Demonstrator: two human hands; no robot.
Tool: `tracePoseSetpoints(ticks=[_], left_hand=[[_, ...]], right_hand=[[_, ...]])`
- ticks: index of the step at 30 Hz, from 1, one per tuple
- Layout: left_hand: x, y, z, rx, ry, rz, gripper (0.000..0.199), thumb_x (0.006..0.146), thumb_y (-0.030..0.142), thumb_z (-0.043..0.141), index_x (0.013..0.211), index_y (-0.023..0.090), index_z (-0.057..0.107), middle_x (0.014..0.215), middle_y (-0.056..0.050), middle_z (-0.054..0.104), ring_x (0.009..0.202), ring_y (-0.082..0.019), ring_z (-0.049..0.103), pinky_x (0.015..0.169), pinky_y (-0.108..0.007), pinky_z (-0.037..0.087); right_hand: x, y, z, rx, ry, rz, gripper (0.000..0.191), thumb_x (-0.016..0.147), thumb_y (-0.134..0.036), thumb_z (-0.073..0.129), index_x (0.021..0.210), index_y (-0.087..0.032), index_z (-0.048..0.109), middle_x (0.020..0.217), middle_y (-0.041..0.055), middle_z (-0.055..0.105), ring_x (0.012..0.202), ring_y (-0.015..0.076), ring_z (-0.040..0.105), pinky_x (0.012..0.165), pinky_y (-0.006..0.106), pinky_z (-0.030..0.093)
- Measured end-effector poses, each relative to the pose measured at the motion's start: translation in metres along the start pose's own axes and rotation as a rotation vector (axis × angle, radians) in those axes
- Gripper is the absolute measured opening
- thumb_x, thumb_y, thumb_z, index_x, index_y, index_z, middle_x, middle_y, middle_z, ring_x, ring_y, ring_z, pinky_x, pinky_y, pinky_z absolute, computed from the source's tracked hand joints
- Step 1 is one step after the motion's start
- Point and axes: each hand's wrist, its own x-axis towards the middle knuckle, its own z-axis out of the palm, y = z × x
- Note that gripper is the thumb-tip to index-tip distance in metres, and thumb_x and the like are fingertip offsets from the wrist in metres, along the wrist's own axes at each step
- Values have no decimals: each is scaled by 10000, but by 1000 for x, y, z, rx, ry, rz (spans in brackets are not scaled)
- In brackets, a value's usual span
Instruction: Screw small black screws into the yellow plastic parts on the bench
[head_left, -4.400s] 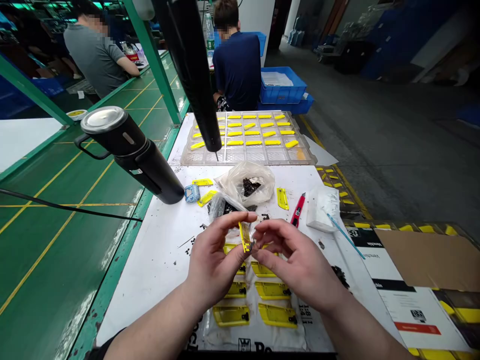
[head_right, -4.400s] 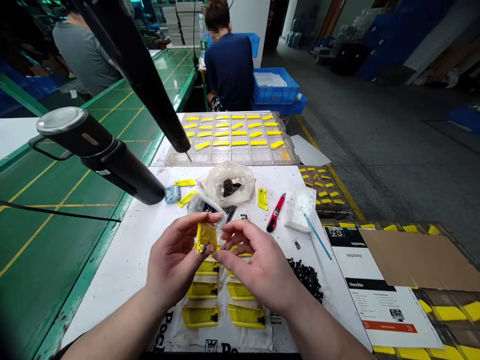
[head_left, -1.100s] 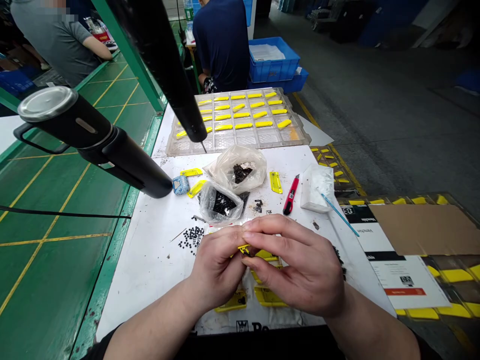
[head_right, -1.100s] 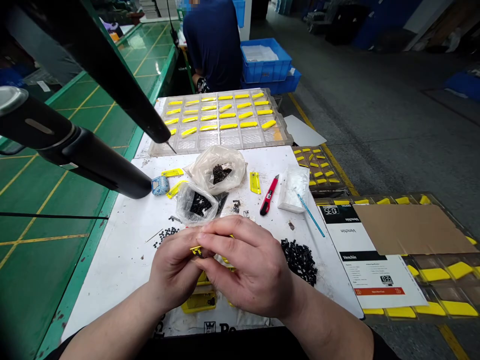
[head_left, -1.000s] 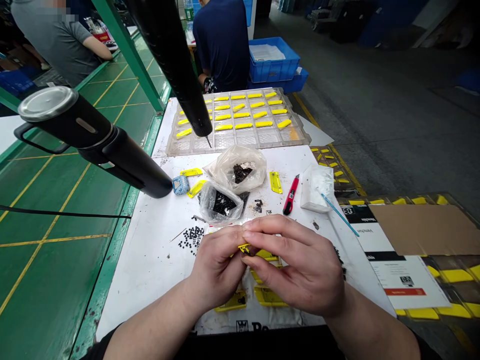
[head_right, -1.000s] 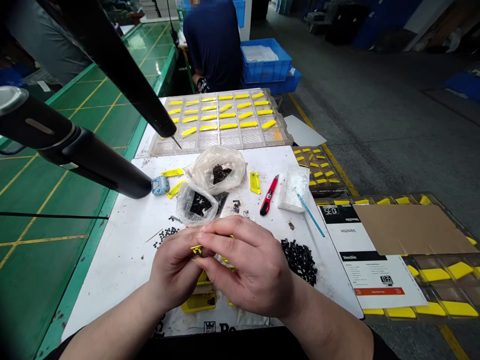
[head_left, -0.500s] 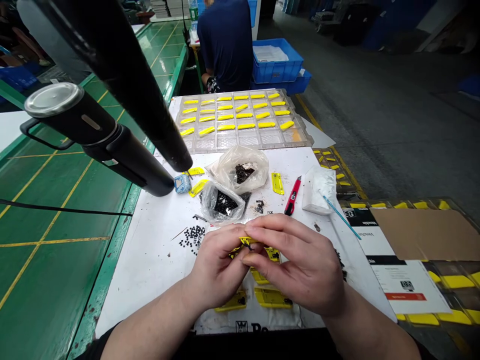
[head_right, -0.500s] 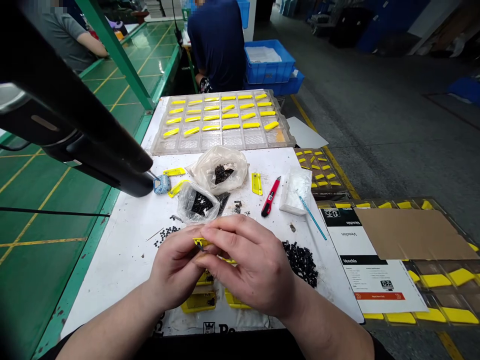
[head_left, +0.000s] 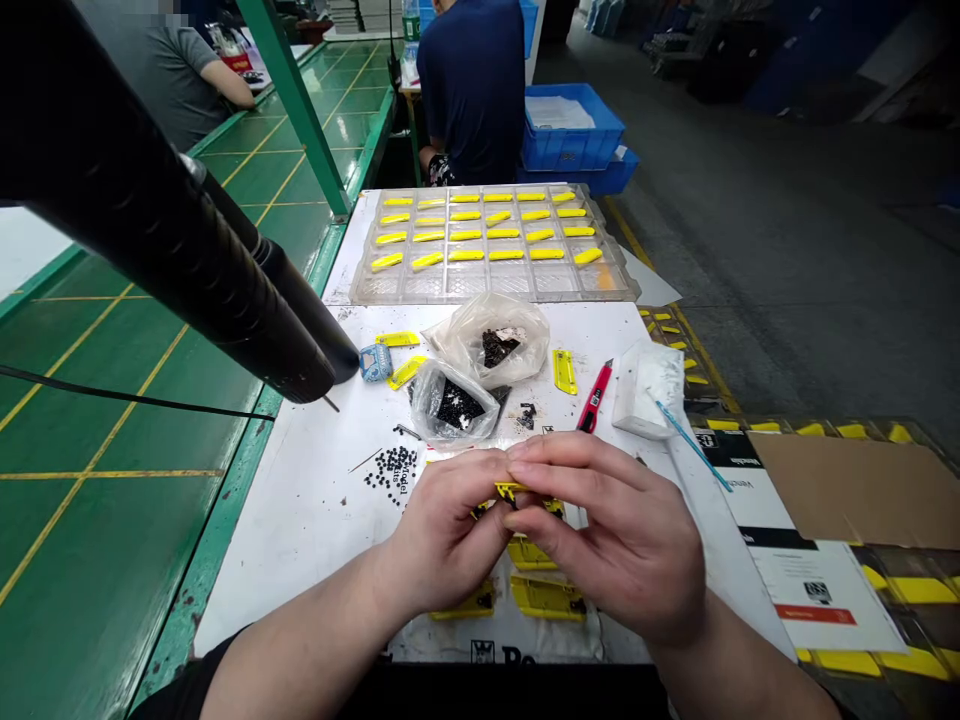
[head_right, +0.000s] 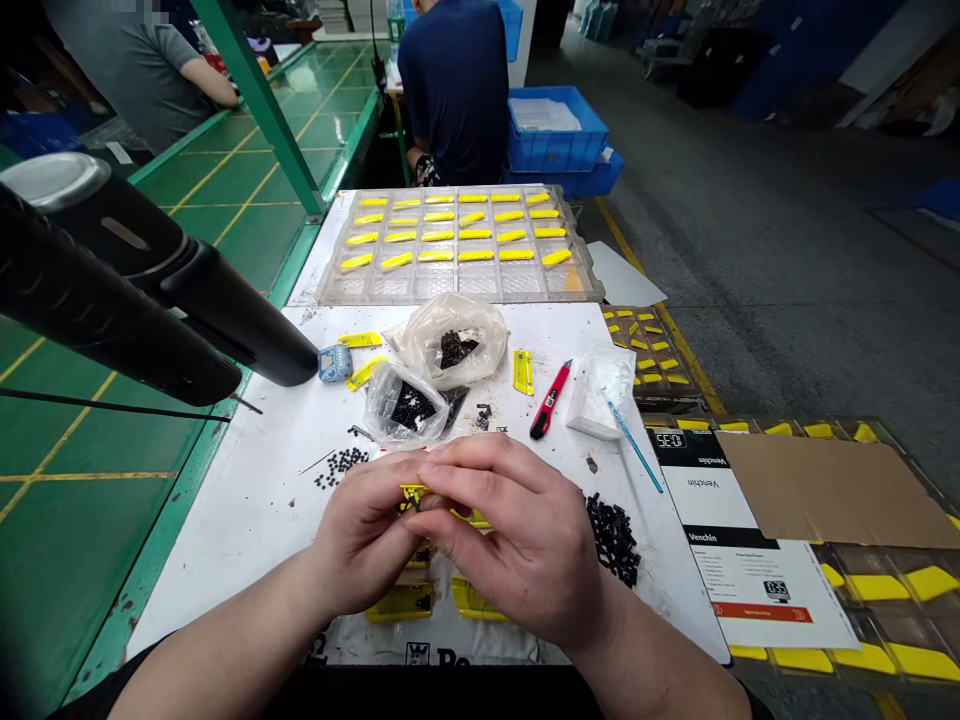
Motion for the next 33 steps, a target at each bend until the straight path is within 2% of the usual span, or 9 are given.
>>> tracePoseSetpoints(ticks=[5,10,16,20,23,25,29,33], left_hand=[[-1,-1,0,9,0,24,217,991,74,654,1131,198,766,1046,-60,797,967,-166,722,899,-265,552],[-2,-4,2,39,34,74,216,991,84,671,1151,196,763,1012,-60,787,947,-163,718,900,-260,563],[-2,-4,2,76,35,80,243,991,86,666,1183,205,757,1068,-81,815,978,-185,759,882,-281,593],[-4,-6,2,155,144,106,301,981,46,655,1229,197,737,1124,-78,816,1054,-174,773,958,-275,611],[-5,-8,1,232,212,188,418,969,17,657,1345,193,712,1202,-91,816,1125,-177,774,1029,-285,620],[-6,-8,0,278,220,209,411,981,45,673,1362,193,714,1233,-102,812,1140,-180,776,1038,-283,627],[-6,-9,0,318,189,208,322,1002,121,703,1321,163,730,1237,-124,802,1150,-182,775,1052,-269,625],[-5,-9,2,333,172,210,360,997,76,664,1342,167,715,1239,-122,798,1147,-178,773,1023,-280,639]], right_hand=[[0,0,1,6,2,6,264,1029,-149,824,1288,-135,772,1250,97,745,1186,187,725,1089,279,613],[-1,2,1,9,5,13,278,1019,-147,837,1290,-143,773,1258,95,748,1192,193,729,1107,292,614],[-1,0,1,-11,-4,6,291,1026,-135,821,1309,-154,757,1272,90,740,1198,193,721,1105,289,610],[-1,-3,3,-104,16,-32,359,1020,-159,833,1358,-138,716,1352,125,677,1257,219,675,1129,321,588],[-2,-4,5,-184,36,-91,261,1004,-148,843,1245,-142,742,1334,129,649,1271,252,639,1147,391,560],[-2,-4,6,-202,44,-96,210,1001,-132,838,1188,-142,743,1315,124,645,1258,254,630,1140,407,548],[0,-2,8,-179,36,-65,203,1009,-114,813,1193,-138,732,1288,121,645,1235,247,632,1114,407,550],[1,-2,8,-162,21,-28,119,1022,-105,785,1123,-149,742,1249,111,654,1209,248,635,1102,429,550]])
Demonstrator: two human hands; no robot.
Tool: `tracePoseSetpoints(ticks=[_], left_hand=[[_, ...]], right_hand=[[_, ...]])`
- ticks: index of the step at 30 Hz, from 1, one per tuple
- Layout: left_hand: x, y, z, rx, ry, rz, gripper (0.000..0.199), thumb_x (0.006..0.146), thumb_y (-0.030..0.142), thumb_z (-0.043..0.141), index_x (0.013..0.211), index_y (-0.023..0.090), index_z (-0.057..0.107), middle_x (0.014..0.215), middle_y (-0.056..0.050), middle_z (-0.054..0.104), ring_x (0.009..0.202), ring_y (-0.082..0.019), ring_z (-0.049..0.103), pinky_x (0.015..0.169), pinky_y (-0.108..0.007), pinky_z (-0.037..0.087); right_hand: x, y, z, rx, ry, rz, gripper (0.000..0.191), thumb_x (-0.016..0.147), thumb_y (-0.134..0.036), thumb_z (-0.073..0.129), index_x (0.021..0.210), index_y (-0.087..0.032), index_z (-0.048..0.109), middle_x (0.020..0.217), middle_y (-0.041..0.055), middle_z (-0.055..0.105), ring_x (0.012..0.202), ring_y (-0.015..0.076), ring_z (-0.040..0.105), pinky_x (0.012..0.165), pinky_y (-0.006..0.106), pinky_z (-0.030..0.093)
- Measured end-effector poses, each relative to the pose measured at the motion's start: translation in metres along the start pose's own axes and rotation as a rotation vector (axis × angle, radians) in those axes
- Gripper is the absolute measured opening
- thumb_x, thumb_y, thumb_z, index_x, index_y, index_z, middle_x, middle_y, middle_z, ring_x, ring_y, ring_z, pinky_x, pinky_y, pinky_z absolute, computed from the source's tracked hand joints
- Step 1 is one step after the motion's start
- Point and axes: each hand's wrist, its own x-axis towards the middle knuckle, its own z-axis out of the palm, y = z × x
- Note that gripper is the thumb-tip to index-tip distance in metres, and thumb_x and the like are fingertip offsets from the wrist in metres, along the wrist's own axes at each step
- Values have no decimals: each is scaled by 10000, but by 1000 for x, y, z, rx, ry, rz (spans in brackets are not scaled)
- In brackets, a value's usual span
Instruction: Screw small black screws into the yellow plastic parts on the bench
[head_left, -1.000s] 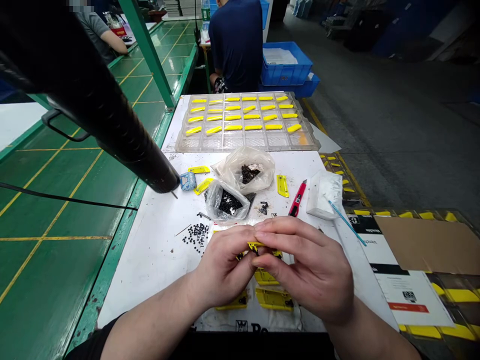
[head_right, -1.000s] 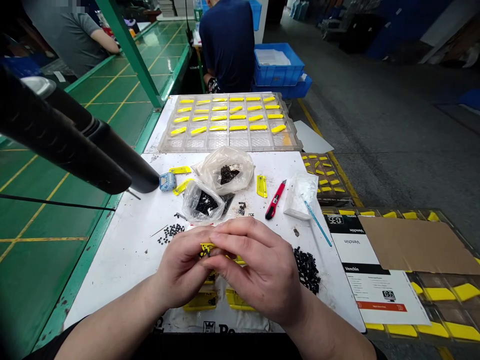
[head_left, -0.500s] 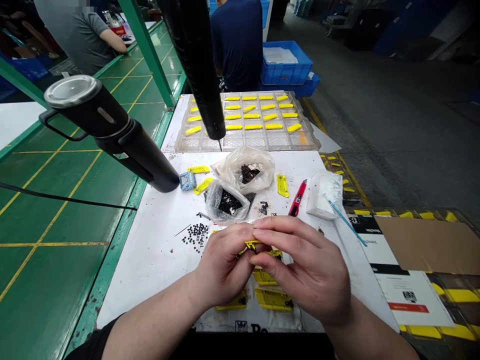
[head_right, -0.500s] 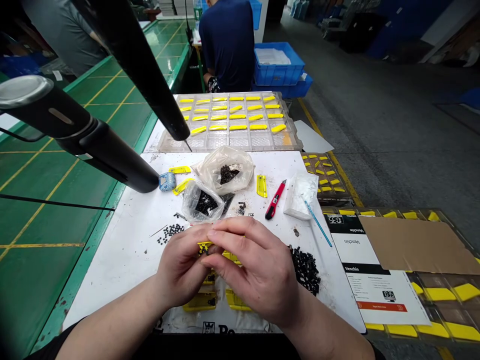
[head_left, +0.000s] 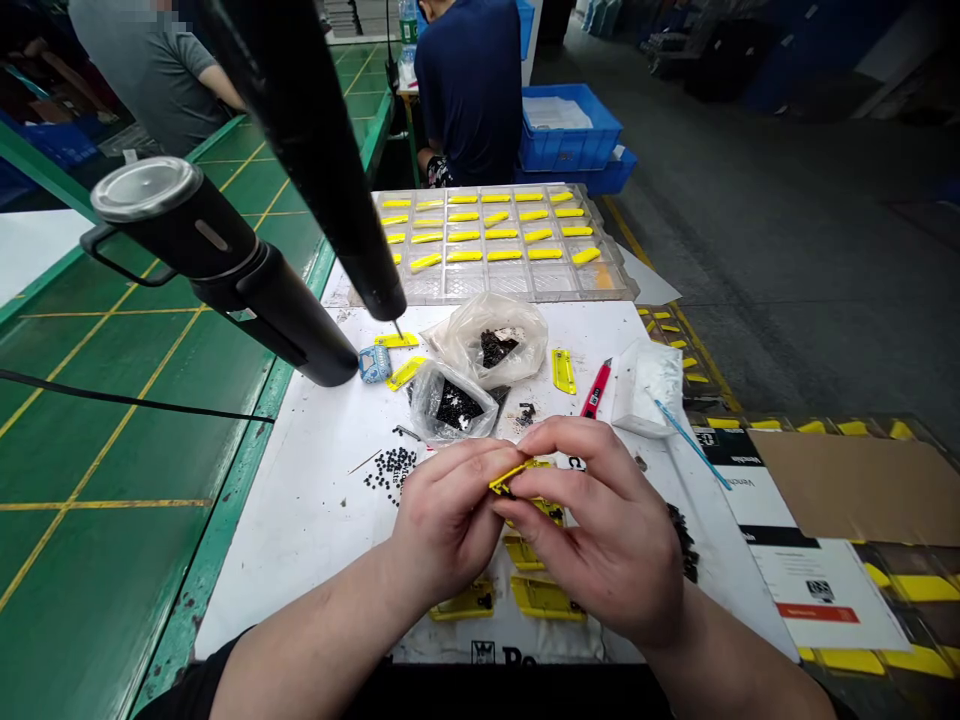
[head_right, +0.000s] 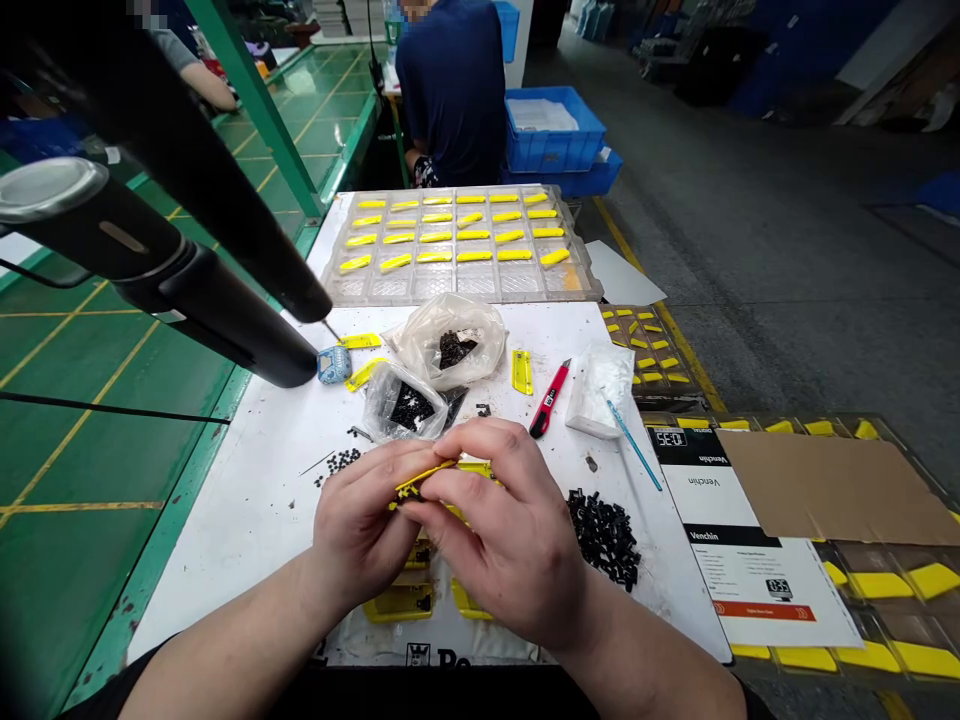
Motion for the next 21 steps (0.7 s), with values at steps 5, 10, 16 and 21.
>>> tracePoseSetpoints(ticks=[5,10,16,21], left_hand=[[1,2,1,27,8,-21,381,993,44,631,1339,182,712,1200,-117,800,1096,-179,777,982,-289,649],[-1,2,0,82,28,-12,383,965,34,666,1320,173,711,1204,-125,801,1093,-184,774,969,-288,647],[1,1,-2,77,-34,-39,346,982,63,629,1300,169,716,1171,-130,807,1077,-191,779,948,-302,653],[1,2,-2,53,-35,-42,298,1014,92,651,1285,188,729,1215,-138,806,1126,-187,784,990,-288,647]], right_hand=[[0,-2,0,0,8,25,120,997,-77,792,1046,-156,714,1200,98,670,1166,237,641,1061,417,552],[-2,0,3,29,21,99,110,1018,-97,771,1065,-181,717,1218,94,667,1178,230,653,1060,397,558],[-2,5,2,71,1,165,300,1025,-243,835,1299,-182,728,1316,97,676,1254,213,659,1142,327,549],[0,3,2,116,-3,125,248,1028,-196,835,1265,-158,771,1287,95,736,1223,191,705,1134,281,575]])
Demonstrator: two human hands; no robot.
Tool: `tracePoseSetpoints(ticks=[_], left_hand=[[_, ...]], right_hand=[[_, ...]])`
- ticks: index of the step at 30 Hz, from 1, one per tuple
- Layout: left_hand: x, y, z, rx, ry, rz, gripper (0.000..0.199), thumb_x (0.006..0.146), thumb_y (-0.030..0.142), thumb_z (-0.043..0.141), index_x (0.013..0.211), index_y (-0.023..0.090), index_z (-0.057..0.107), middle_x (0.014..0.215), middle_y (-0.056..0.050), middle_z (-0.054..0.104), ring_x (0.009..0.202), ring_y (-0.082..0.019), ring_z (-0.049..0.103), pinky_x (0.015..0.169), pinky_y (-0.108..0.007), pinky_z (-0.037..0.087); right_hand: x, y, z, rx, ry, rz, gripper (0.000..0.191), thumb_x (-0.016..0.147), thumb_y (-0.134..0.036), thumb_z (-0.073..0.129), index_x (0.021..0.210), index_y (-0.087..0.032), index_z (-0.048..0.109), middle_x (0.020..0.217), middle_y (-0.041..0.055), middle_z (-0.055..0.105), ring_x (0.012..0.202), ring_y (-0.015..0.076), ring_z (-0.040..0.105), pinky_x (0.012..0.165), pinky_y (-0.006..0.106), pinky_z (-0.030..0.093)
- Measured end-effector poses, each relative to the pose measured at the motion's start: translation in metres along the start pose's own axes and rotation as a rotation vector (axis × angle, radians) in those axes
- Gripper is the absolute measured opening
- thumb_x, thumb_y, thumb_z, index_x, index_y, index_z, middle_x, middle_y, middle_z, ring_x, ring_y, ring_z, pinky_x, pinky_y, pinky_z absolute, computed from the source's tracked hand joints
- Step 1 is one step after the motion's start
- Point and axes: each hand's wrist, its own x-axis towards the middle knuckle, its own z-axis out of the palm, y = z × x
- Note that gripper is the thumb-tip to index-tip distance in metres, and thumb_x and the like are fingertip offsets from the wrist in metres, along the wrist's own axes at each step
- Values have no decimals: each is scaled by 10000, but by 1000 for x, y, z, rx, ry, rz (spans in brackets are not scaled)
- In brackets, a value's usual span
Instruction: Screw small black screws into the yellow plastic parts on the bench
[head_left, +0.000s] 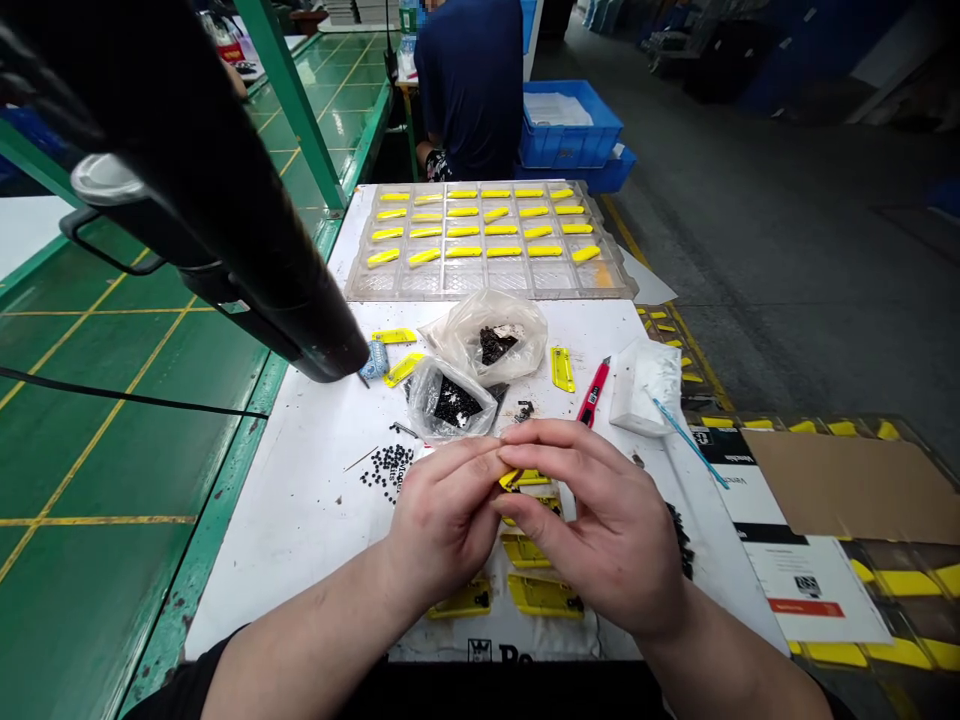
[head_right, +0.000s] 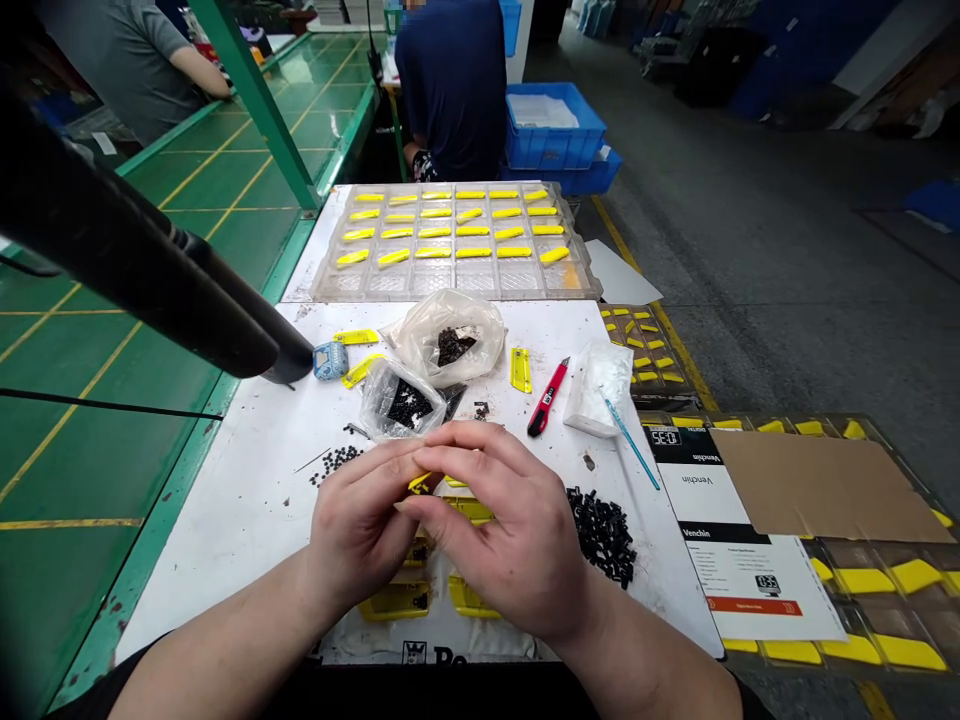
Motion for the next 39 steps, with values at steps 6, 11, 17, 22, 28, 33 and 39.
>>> tracePoseSetpoints(ticks=[6,11,17,22,28,33,39], left_hand=[[-4,1,-2,-72,7,3,299,1055,183,662,1343,213,738,1316,-135,798,1206,-202,786,1049,-296,647],[-4,2,-2,-115,-14,-8,313,1043,151,678,1345,197,745,1352,-132,789,1268,-171,761,1111,-238,597],[-4,2,-2,-111,-25,-27,322,1027,125,690,1334,205,746,1346,-117,795,1260,-161,763,1115,-216,584],[-5,2,-2,-84,-26,-30,305,1034,159,704,1331,218,745,1351,-116,796,1248,-186,771,1099,-257,608],[2,7,-1,25,12,-80,200,1011,107,682,1162,200,773,1146,-54,847,1019,-117,806,952,-180,619],[4,10,-4,147,106,-252,158,963,118,773,1083,219,756,1012,39,824,902,-62,776,882,-130,587],[-1,7,0,-84,166,-386,412,944,156,817,1320,278,701,1116,4,798,958,-125,797,886,-212,640]], right_hand=[[-1,-6,-1,-18,24,-66,283,1008,-158,851,1281,-140,779,1307,113,760,1217,208,739,1124,296,619],[-1,-8,-4,-48,34,-98,293,1006,-141,845,1292,-134,780,1307,124,766,1208,220,752,1127,326,641],[-1,-9,-6,-55,25,-94,275,1022,-143,828,1294,-147,789,1291,118,775,1196,224,759,1107,347,662],[-2,-9,-6,-51,19,-88,293,1026,-134,815,1316,-171,789,1299,114,772,1205,238,759,1107,372,664],[1,-1,-5,-1,-14,-3,244,1037,-140,809,1279,-160,792,1260,88,779,1164,185,758,1062,272,641],[0,4,-3,33,38,130,160,1053,-204,816,1210,-231,802,1214,35,745,1139,153,723,1063,254,584],[-5,13,1,264,99,414,69,1115,-334,741,1127,-272,770,1080,6,724,976,136,690,895,233,573]])
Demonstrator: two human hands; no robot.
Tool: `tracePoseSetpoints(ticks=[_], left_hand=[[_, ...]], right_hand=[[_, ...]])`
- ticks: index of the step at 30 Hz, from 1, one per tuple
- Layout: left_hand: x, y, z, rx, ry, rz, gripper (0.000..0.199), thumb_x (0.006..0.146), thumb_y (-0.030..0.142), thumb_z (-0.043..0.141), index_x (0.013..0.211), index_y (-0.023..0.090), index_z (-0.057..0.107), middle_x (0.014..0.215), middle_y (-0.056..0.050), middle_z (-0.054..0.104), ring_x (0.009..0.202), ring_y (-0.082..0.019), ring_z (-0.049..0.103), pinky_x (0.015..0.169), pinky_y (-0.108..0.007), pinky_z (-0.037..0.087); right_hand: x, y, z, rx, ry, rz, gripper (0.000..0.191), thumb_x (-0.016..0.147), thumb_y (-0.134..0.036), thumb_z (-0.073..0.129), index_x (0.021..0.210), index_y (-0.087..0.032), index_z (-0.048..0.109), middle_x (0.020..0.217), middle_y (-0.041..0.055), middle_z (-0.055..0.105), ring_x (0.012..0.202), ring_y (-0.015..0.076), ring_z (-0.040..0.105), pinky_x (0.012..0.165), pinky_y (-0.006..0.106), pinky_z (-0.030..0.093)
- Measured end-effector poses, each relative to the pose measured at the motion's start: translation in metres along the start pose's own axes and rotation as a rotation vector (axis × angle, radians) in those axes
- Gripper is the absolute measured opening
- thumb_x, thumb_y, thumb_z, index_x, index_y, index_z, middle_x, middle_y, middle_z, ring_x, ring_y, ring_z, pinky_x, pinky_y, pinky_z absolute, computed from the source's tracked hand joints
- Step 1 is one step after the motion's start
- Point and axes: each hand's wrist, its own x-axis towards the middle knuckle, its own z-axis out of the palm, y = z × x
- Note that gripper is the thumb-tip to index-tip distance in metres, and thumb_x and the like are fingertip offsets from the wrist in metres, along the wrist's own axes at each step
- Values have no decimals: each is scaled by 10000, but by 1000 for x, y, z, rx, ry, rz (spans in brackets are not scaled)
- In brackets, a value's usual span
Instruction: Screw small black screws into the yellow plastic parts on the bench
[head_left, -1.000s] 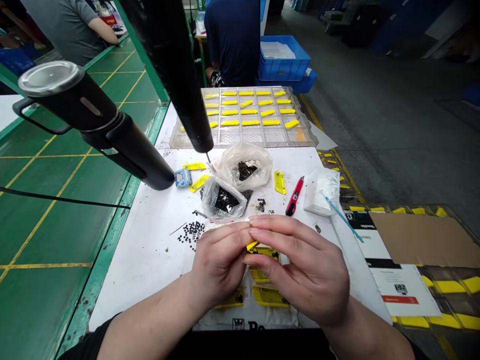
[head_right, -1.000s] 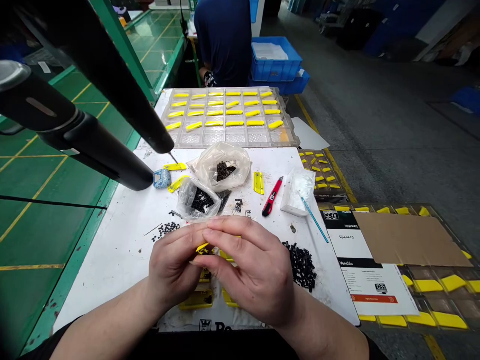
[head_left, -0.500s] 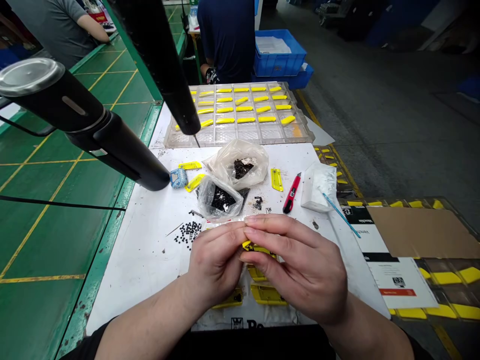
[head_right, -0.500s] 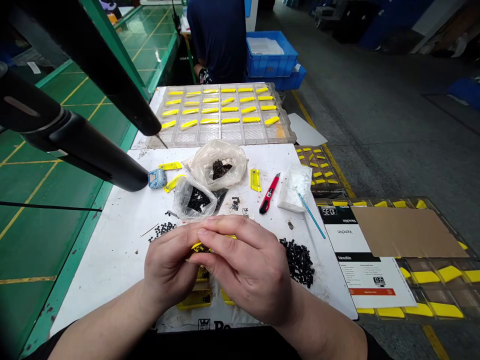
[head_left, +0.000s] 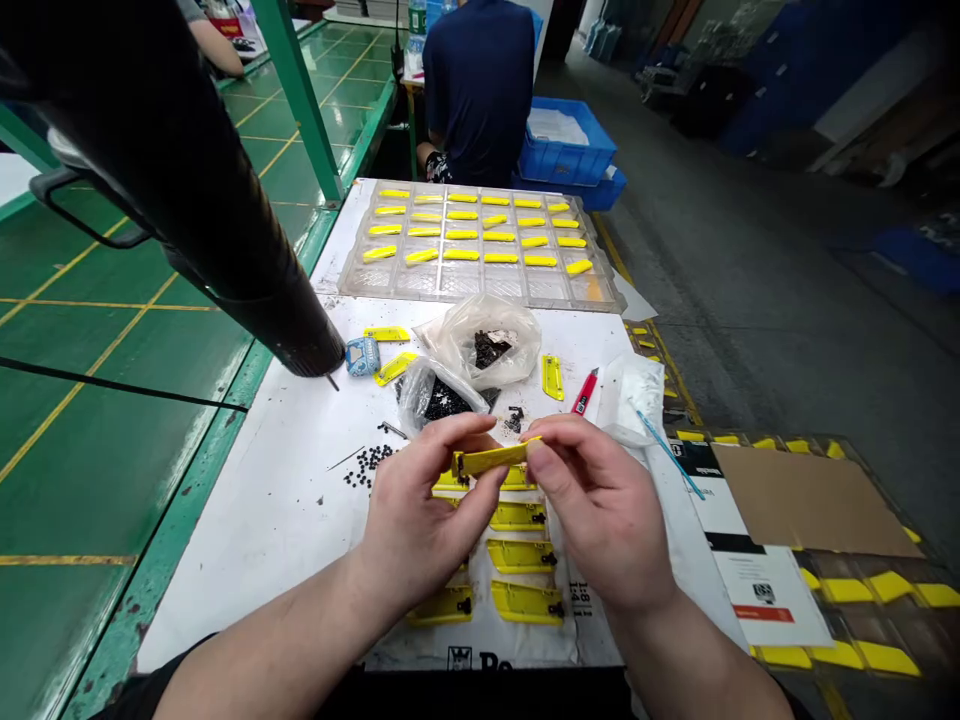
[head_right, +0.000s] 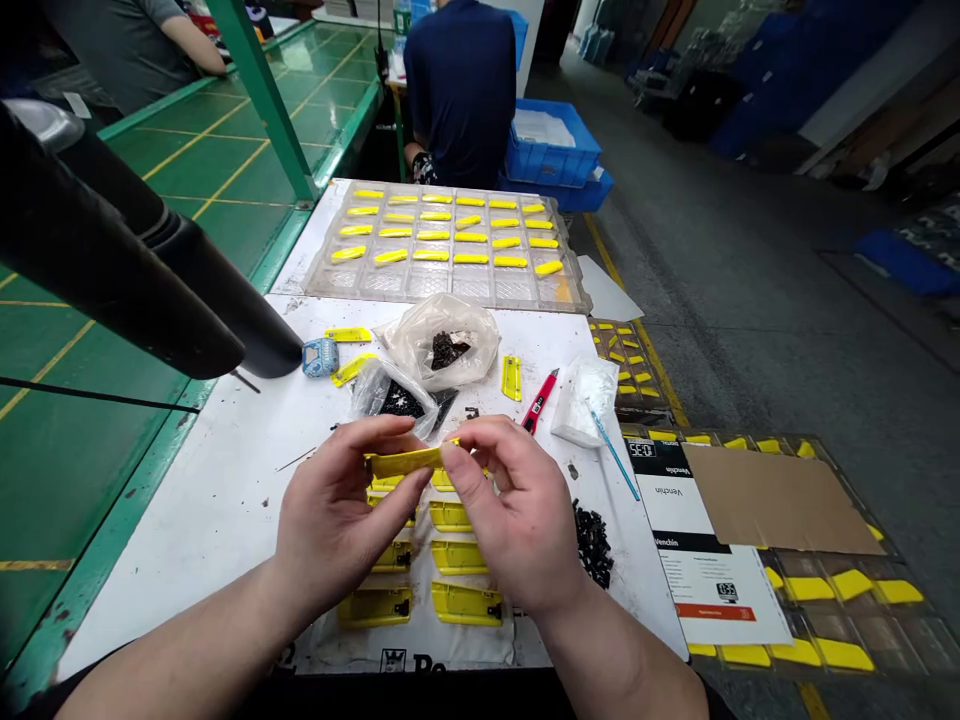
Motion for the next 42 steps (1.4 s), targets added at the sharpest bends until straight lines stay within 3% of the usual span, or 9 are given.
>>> tracePoseSetpoints(ticks=[5,12,14,18,21,26,30,37,42], left_hand=[[6,3,1,-403,44,-239,287,966,240,844,1229,231,728,988,-5,816,753,-115,786,689,-181,646],[4,-2,-8,-339,8,-132,314,1049,253,754,1357,313,756,1012,9,773,781,-88,757,730,-166,632],[6,-4,-13,-235,-3,-36,343,1052,232,744,1386,311,734,1040,2,764,798,-86,741,748,-172,610],[14,-4,-22,-15,-43,255,422,1033,189,759,1446,246,692,1127,-47,782,963,-131,734,877,-226,574],[20,-2,-26,-38,-91,369,436,1024,154,761,1450,210,685,996,-48,773,864,-144,685,786,-259,554],[23,-2,-25,-137,-121,434,457,989,88,779,1432,173,703,1087,-117,805,867,-174,665,782,-310,573],[23,-3,-25,-188,-125,488,412,972,62,786,1371,151,730,996,-104,809,850,-178,659,774,-324,577],[15,-4,-24,-263,-101,393,329,948,39,793,1252,154,737,1009,-90,799,871,-189,721,777,-337,596],[11,-4,-23,-255,-97,330,317,967,78,789,1249,212,736,1006,-70,800,861,-190,727,772,-335,584]], right_hand=[[-1,8,0,475,-181,319,188,1090,-432,782,1174,-264,780,1056,21,750,836,119,706,799,216,601],[-2,9,3,611,-320,365,150,1080,-377,802,1197,-288,828,1085,50,817,878,141,787,819,225,656],[-2,7,3,452,-338,304,157,1060,-352,829,1212,-312,833,1094,29,820,920,133,789,839,200,646],[0,-2,1,-9,-306,-36,176,1033,-248,846,1198,-309,836,1098,-14,811,971,118,764,906,171,604],[3,-7,0,-162,-364,-176,144,1052,-208,812,1184,-262,824,1095,-6,802,959,131,751,943,199,593],[4,-7,1,-199,-430,-270,198,1098,-182,729,1279,-225,794,1231,35,787,1074,154,745,1017,233,582],[1,-6,1,-228,-355,-396,284,1105,-123,668,1366,-197,748,1272,45,772,1146,134,732,1060,204,566],[0,-12,0,-333,-249,-508,175,1111,-162,675,1267,-128,745,1150,82,795,1058,160,761,978,227,617],[0,-16,0,-338,-250,-494,169,1126,-190,644,1254,-174,752,1116,71,807,1024,188,785,918,272,657]])
